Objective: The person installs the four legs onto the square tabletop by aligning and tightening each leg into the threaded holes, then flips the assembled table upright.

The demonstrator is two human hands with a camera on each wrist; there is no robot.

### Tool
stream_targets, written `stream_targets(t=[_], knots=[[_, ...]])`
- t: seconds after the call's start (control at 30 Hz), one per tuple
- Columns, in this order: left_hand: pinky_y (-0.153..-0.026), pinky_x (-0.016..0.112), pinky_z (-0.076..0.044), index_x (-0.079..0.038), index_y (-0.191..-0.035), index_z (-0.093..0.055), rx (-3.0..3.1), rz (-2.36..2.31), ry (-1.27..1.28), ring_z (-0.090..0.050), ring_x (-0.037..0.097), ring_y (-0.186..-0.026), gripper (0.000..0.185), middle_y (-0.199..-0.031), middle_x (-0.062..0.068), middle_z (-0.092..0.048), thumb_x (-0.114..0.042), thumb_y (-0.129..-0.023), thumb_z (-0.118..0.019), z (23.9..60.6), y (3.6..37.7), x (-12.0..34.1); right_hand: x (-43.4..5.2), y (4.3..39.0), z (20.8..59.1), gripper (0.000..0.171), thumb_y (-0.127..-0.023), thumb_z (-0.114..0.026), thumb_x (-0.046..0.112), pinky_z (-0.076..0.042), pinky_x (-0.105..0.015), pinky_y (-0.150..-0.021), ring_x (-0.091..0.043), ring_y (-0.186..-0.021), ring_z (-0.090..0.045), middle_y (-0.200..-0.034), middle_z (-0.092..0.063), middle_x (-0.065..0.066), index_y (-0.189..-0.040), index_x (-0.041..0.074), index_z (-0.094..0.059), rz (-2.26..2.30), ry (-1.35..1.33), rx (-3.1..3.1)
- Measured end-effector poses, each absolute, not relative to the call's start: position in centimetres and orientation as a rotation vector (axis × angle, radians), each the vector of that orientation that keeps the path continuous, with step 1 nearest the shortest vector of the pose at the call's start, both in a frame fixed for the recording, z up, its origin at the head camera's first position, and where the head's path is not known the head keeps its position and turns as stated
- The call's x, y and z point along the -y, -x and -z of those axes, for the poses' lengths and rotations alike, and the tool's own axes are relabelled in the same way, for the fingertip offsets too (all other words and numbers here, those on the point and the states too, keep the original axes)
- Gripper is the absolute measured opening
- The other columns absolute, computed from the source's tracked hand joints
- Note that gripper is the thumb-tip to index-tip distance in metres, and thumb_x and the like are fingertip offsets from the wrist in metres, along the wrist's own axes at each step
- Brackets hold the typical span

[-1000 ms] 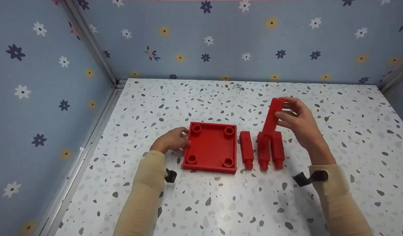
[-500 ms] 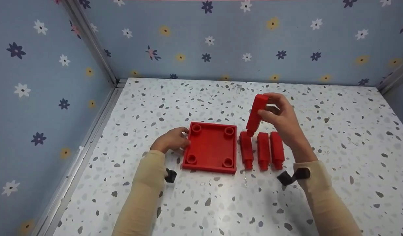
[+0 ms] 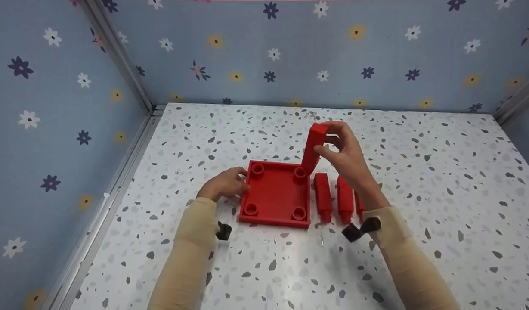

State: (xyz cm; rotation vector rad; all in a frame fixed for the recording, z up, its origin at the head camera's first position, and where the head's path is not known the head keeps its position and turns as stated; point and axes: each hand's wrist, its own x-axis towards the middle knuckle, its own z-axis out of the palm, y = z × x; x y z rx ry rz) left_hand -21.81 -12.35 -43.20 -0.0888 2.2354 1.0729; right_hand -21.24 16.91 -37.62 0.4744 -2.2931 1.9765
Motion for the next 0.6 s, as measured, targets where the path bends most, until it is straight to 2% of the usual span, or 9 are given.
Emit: stream_targets(t=[0.2,0.6], knots=[[-0.077,0.031,-0.055,-0.012,-0.136,-0.043,-2.238,-1.083,0.074,-0.064,0.02,-0.093,0.046,-0.115,0.012,-0.057,-0.014,-0.092,-0.056,43.2,21.8,12.5,-14.8,20.5,36.6,0.051,-0.088,-0.062,0.0,-0.048,-0.041,-0.097,-0.026,-0.117,-0.053,-0.128,-0.052,-0.011,-0.134,0.004,-0.041,-1.965,-0.49,2.332],[-0.077,0.031,-0.056,-0.012,-0.136,-0.043,-2.241,-1.101,0.064,-0.063,0.021,-0.096,0.047,-0.115,0.012,-0.057,-0.015,-0.092,-0.057,43.3,21.8,12.6,-11.6,20.4,36.9,0.048,-0.087,-0.061,-0.002,-0.049,-0.04,-0.097,-0.027,-0.113,-0.055,-0.124,-0.053,-0.012,-0.131,0.001,-0.042,-2.011,-0.558,2.289]])
